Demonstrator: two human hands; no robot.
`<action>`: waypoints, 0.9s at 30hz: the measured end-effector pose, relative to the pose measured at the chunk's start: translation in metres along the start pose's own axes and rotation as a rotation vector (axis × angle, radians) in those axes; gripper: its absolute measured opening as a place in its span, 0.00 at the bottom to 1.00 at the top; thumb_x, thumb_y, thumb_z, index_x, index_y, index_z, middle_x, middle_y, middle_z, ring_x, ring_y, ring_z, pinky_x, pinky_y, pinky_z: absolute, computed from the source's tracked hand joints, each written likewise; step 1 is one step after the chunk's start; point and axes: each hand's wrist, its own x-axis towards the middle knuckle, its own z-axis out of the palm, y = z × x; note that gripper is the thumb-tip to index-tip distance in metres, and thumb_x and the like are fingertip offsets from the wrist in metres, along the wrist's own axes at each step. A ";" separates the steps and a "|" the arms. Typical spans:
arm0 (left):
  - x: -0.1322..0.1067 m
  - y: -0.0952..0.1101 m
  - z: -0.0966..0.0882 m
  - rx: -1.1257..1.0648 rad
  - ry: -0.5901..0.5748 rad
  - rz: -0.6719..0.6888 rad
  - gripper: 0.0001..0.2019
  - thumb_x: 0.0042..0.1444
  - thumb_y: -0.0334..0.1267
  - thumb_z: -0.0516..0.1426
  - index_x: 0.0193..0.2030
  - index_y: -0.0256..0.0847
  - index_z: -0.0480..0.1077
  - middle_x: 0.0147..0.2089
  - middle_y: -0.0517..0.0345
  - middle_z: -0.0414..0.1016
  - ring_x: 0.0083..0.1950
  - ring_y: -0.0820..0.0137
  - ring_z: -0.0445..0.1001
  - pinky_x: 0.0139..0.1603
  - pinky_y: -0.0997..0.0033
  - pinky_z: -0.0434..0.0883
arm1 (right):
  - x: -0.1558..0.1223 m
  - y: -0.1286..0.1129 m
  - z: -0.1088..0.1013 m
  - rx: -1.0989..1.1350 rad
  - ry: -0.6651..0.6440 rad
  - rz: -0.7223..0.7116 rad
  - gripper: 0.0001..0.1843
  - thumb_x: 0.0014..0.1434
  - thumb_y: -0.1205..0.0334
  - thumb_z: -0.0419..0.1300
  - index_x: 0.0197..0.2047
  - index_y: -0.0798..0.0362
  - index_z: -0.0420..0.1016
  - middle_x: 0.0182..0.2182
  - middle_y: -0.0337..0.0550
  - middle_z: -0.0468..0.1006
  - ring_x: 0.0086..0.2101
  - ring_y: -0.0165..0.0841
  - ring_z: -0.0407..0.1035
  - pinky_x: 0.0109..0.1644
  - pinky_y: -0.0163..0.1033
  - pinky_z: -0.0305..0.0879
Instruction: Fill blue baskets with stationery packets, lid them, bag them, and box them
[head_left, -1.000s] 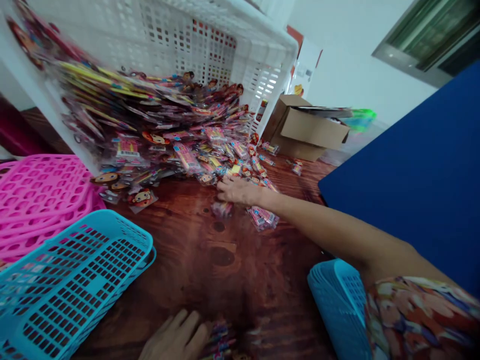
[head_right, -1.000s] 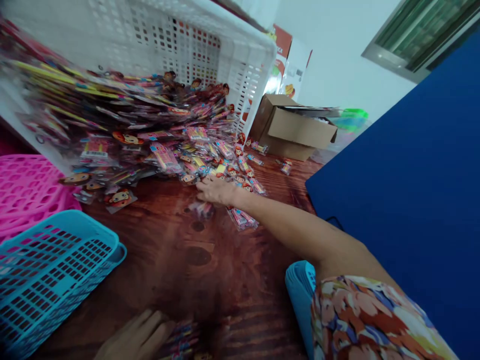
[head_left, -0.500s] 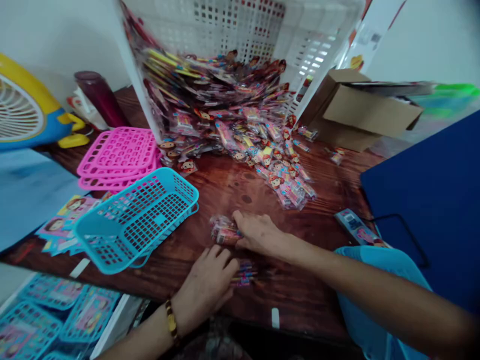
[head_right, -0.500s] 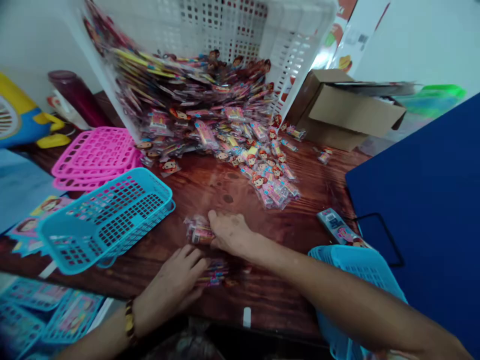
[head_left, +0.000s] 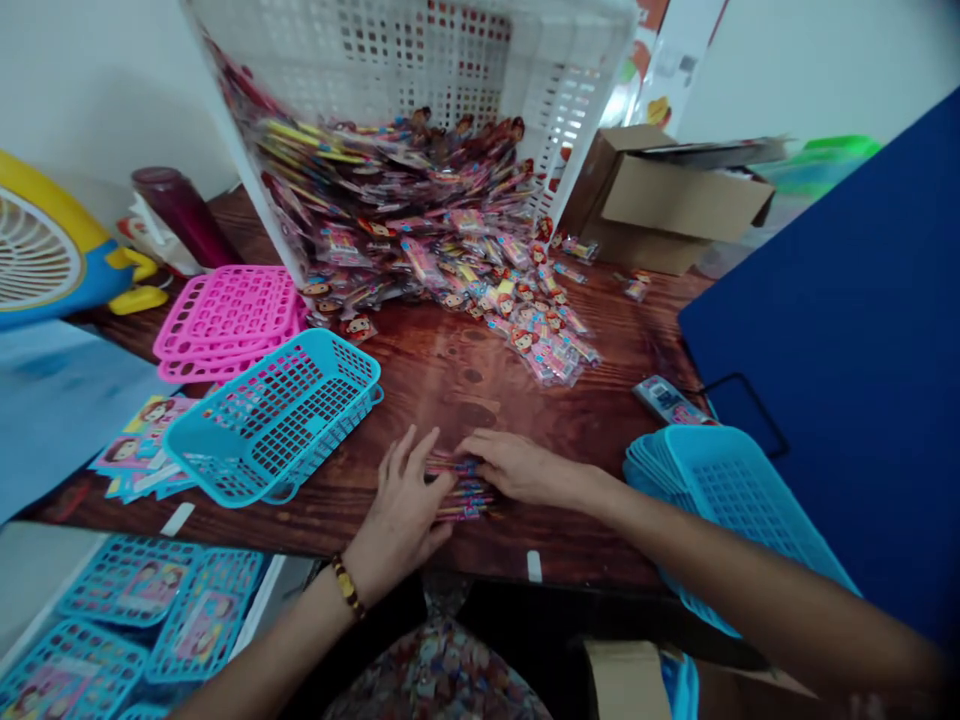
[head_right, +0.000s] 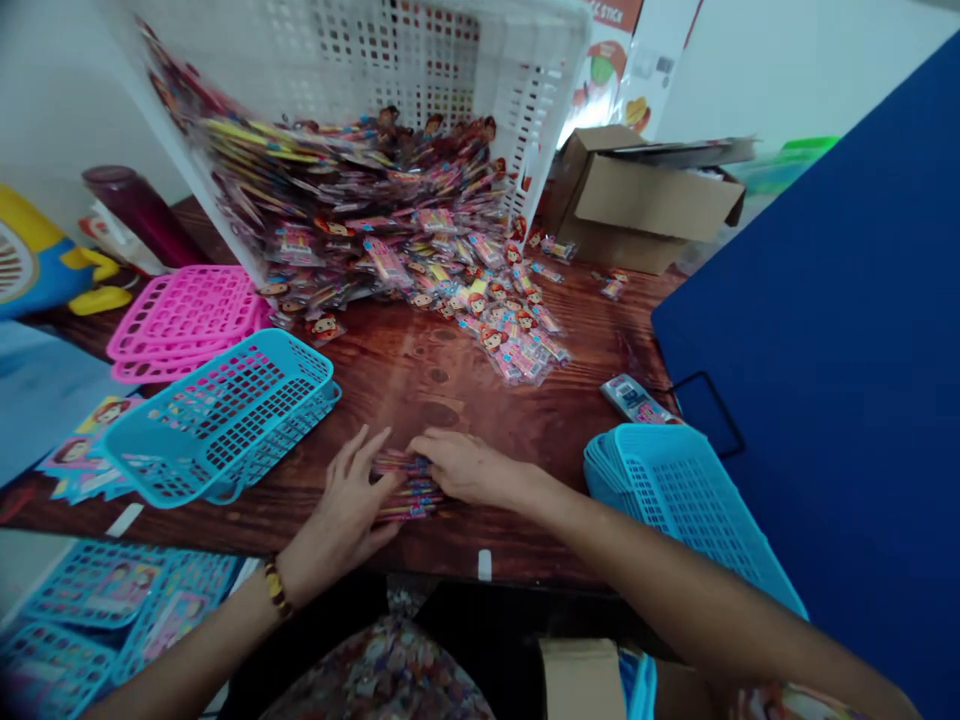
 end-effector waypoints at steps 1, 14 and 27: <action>0.001 -0.001 -0.002 -0.001 -0.042 0.020 0.18 0.51 0.30 0.60 0.50 0.42 0.67 0.71 0.43 0.47 0.71 0.47 0.47 0.65 0.41 0.58 | 0.000 0.002 0.001 0.060 0.024 0.016 0.15 0.65 0.66 0.51 0.54 0.54 0.69 0.50 0.48 0.74 0.50 0.36 0.68 0.56 0.43 0.62; 0.023 -0.004 -0.010 0.205 -0.227 0.157 0.38 0.49 0.31 0.57 0.69 0.40 0.54 0.56 0.49 0.70 0.57 0.55 0.65 0.63 0.49 0.58 | 0.003 0.018 -0.032 -0.024 -0.083 0.106 0.19 0.67 0.50 0.53 0.52 0.51 0.75 0.47 0.41 0.80 0.44 0.32 0.73 0.48 0.33 0.66; 0.028 0.000 -0.006 0.158 -0.371 0.023 0.37 0.44 0.29 0.57 0.66 0.44 0.61 0.55 0.50 0.70 0.55 0.56 0.65 0.58 0.50 0.60 | 0.040 0.130 -0.121 -0.528 0.140 0.598 0.20 0.65 0.55 0.59 0.56 0.54 0.68 0.52 0.48 0.72 0.47 0.38 0.71 0.49 0.50 0.71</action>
